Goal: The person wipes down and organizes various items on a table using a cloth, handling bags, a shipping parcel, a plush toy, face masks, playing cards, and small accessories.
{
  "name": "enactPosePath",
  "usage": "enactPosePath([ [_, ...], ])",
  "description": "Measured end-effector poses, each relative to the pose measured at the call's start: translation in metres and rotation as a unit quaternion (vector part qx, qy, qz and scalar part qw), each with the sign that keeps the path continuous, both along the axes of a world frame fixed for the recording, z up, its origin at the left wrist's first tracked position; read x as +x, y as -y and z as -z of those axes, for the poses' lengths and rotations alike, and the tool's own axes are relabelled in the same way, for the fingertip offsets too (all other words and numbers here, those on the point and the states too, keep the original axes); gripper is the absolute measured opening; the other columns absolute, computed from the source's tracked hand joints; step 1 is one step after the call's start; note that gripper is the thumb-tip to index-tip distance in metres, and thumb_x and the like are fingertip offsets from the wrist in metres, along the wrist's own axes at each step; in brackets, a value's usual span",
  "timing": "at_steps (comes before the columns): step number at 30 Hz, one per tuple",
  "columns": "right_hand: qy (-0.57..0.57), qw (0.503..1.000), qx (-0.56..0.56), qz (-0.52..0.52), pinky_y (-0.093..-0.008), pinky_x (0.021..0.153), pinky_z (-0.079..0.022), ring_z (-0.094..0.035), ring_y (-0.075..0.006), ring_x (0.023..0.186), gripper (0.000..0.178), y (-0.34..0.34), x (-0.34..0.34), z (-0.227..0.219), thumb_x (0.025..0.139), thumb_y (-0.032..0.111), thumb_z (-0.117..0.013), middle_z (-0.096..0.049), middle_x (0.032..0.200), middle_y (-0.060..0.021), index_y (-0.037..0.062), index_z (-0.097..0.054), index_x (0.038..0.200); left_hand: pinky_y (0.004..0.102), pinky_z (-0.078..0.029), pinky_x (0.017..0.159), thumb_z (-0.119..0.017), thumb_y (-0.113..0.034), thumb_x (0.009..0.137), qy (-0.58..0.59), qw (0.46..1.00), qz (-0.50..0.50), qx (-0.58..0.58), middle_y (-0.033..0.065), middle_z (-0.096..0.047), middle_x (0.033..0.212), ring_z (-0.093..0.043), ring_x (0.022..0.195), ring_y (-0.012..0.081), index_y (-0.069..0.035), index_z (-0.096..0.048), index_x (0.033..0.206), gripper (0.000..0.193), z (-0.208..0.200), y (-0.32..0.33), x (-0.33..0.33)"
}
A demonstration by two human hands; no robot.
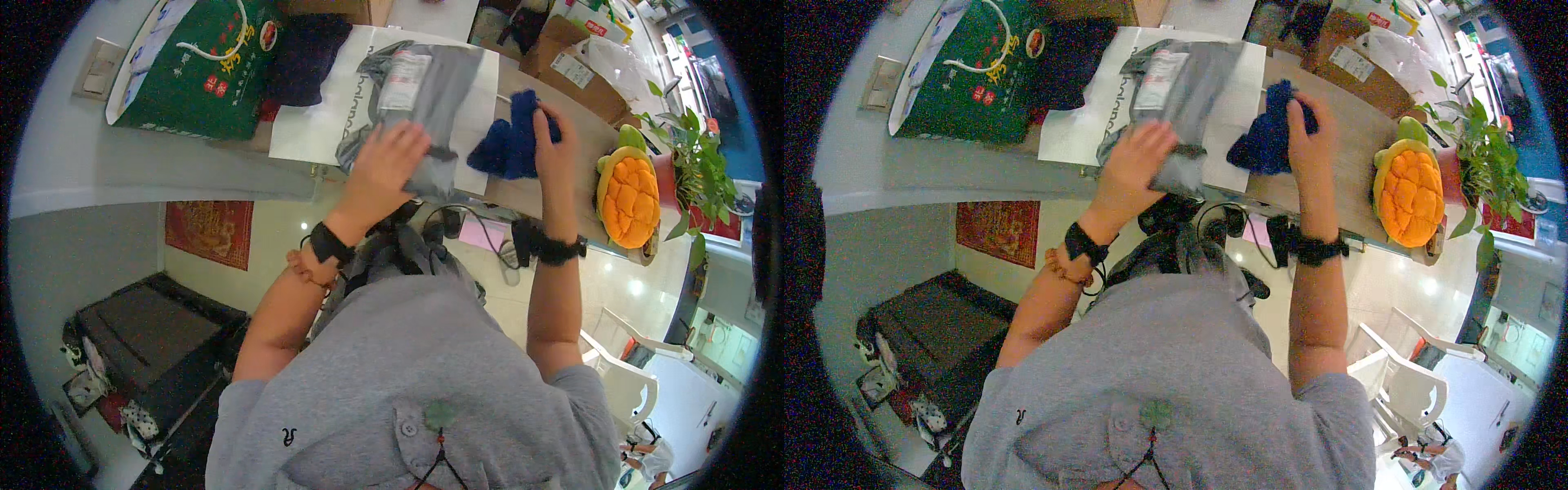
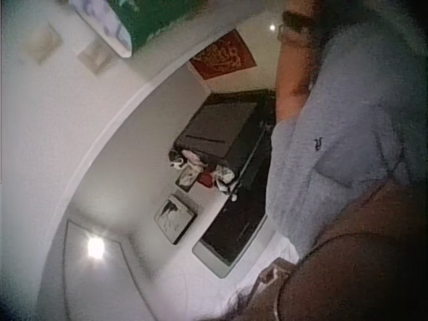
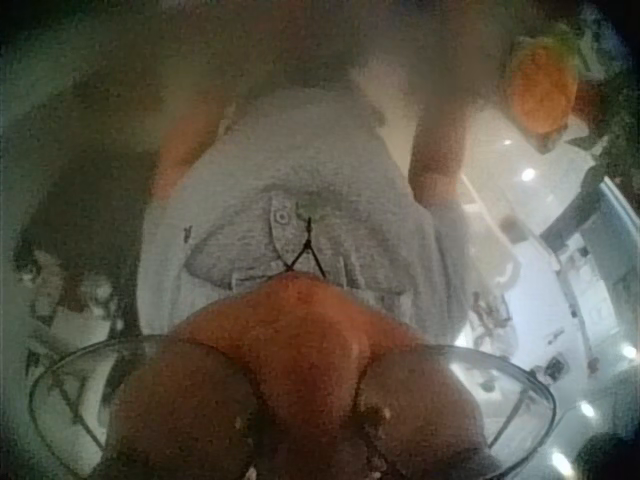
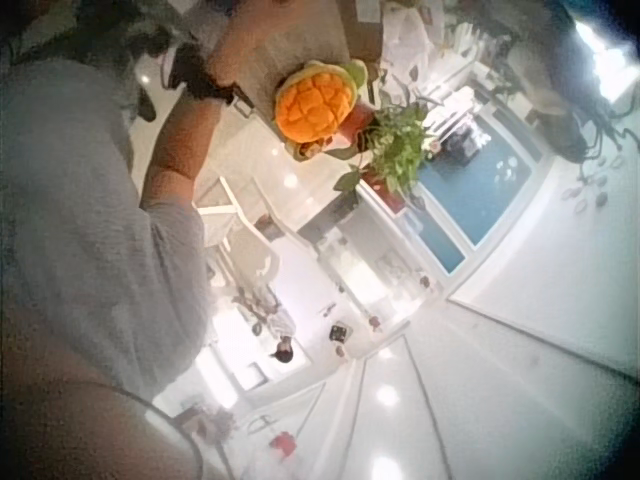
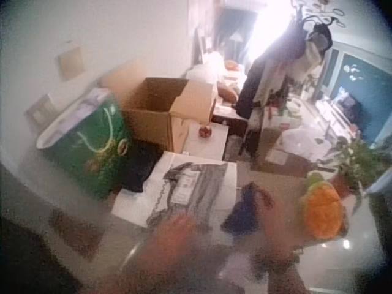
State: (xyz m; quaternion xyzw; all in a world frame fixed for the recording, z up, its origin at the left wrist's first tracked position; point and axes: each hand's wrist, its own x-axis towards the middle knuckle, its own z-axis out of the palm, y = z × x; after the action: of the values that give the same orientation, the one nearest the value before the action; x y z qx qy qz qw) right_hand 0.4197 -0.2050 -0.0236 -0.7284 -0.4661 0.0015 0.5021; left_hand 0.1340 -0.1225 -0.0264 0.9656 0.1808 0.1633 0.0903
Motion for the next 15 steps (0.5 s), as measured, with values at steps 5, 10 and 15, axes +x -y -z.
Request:
enactPosePath([
  [5,-0.093,0.990,0.014,0.104,-0.0257,0.089,-0.045,-0.059,-0.0138,0.098,0.023,0.055,-0.030,-0.039,0.094,0.020,-0.061,-0.067,0.104,-0.0056,0.0030,-0.067,0.108,0.0372,-0.045,0.098,-0.074,-0.012,0.079,0.433,0.653,-0.245,-0.571,0.0111,-0.060,0.124,-0.057,0.114,0.0232,-0.001,-0.053,0.127,0.054,-0.039,-0.013,-0.001],
  [10,-0.041,0.995,0.056,0.066,-0.0300,0.086,-0.047,-0.061,-0.0200,0.093,0.018,0.052,-0.059,-0.065,0.089,0.015,-0.066,-0.066,0.101,-0.0091,0.0053,-0.068,0.104,0.0397,-0.046,0.096,-0.065,-0.025,0.087,0.423,0.425,-0.188,-0.778,0.0101,-0.060,0.121,-0.057,0.113,0.0248,-0.006,-0.054,0.126,0.044,0.004,-0.024,-0.005],
  [15,0.051,0.994,0.016,-0.100,-0.0387,0.095,-0.042,-0.053,-0.0312,0.109,0.034,0.002,-0.116,-0.043,0.082,0.015,-0.070,-0.061,0.111,-0.0142,0.0090,-0.065,0.116,0.0380,-0.044,0.100,-0.060,-0.037,0.092,0.358,0.441,-0.185,-0.802,0.0106,-0.054,0.129,-0.052,0.119,0.0236,-0.005,-0.044,0.134,0.056,0.032,-0.016,0.002],
])
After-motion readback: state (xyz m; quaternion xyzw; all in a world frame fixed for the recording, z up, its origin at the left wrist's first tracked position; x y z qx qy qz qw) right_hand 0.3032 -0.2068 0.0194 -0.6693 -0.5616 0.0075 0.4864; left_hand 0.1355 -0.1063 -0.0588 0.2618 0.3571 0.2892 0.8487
